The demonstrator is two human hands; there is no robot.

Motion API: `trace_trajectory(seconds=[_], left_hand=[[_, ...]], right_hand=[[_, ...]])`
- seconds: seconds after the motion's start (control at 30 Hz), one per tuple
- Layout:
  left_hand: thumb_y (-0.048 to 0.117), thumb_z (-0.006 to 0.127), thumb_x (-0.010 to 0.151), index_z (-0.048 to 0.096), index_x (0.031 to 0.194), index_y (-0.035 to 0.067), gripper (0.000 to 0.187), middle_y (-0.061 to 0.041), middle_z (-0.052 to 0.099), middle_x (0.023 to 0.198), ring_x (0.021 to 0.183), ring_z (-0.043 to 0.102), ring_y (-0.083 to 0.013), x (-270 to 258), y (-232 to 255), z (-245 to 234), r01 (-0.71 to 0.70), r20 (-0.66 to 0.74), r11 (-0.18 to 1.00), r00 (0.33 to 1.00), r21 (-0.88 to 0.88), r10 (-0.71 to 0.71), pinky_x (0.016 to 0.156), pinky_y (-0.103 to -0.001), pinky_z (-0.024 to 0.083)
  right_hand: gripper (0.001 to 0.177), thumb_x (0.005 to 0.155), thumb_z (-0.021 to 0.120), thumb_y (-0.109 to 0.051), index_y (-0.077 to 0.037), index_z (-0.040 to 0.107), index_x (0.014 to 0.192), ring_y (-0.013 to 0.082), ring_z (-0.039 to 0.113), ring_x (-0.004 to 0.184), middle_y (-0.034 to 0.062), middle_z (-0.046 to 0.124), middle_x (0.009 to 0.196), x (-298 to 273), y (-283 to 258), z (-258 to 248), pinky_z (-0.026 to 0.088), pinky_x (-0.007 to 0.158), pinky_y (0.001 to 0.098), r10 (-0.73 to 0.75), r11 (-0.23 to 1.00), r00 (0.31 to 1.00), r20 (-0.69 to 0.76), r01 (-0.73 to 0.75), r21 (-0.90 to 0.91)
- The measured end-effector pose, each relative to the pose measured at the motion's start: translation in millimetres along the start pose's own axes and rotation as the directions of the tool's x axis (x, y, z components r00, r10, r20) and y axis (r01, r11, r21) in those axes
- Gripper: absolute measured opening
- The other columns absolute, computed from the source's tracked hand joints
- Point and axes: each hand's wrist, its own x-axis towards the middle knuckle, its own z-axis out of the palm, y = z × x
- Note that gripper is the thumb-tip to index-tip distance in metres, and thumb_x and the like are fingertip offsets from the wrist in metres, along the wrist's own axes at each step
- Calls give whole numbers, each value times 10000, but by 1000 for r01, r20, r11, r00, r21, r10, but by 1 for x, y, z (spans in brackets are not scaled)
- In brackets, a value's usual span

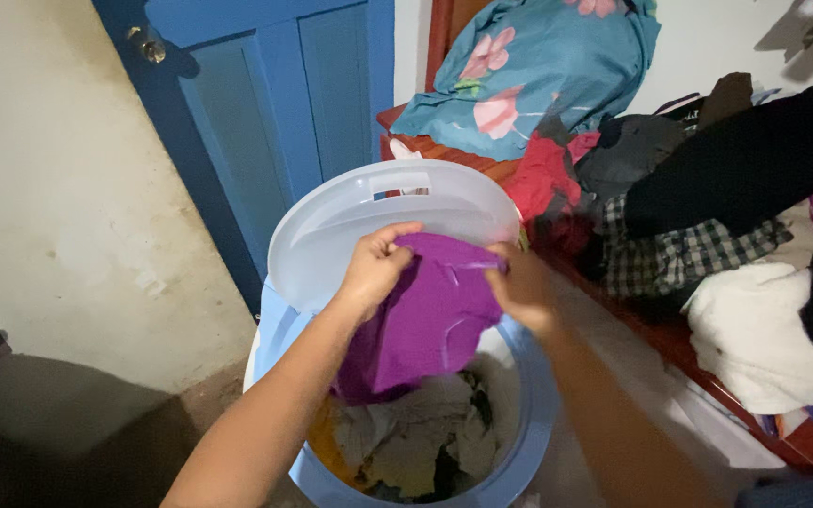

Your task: The person loads various clothing items from a pile on a wooden surface into a portable washing machine. They pick up garments one by one, briefly unfold or shake them, and place them into the machine's drum.

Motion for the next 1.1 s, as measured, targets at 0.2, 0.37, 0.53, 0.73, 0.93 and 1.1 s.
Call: trace_trajectory(seconds=[0.2,0.37,0.53,0.73,0.93,1.1], left_hand=[[58,803,846,371,1529,27,808,-160,622,1328,1238,595,-238,-11,3,7,-240,71,960,970,141,232,1002,-325,478],[122,798,803,160,1549,85,983,-206,676,1233,1133,674,-276,-29,-2,36,6,323,1000,947,1,-6,976,-389,551],[156,763,861,530,1409,10,614,-174,724,1192,1078,689,-261,-43,-38,55,79,351,959,920,271,-174,976,-380,547],[133,769,842,584,1342,31,543,-130,721,1223,1120,674,-230,-47,-82,60,174,315,938,910,300,-270,1008,-360,518],[134,714,858,638,1287,105,437,-174,724,1179,1101,679,-316,-43,-117,51,129,160,701,930,702,-331,984,-418,519],[187,652,888,773,1107,144,254,-176,759,1060,956,744,-333,-23,-174,10,237,-24,619,943,749,-332,915,-425,566]], right_hand=[[203,1066,544,-199,-15,624,1103,277,659,717,186,695,856,10,-30,-19,549,647,400,106,701,984,144,-177,691],[196,1065,459,-243,-75,522,1146,257,732,849,193,730,988,14,-53,-25,576,724,364,78,427,984,163,-180,886],[221,1068,444,-260,-64,500,1152,293,724,960,231,725,1050,17,-53,-23,557,838,398,44,355,993,114,-122,927],[226,1112,387,-227,-35,505,1130,306,711,1013,275,718,1075,16,-50,-30,548,937,398,-48,222,998,30,-19,975],[149,1097,437,-157,-15,448,1140,301,680,961,302,712,1129,7,-51,-37,538,873,377,-218,436,963,-161,244,866],[189,1076,408,-163,-3,510,1077,308,731,961,277,729,1064,15,-33,-38,577,889,386,71,328,980,-184,151,933]])
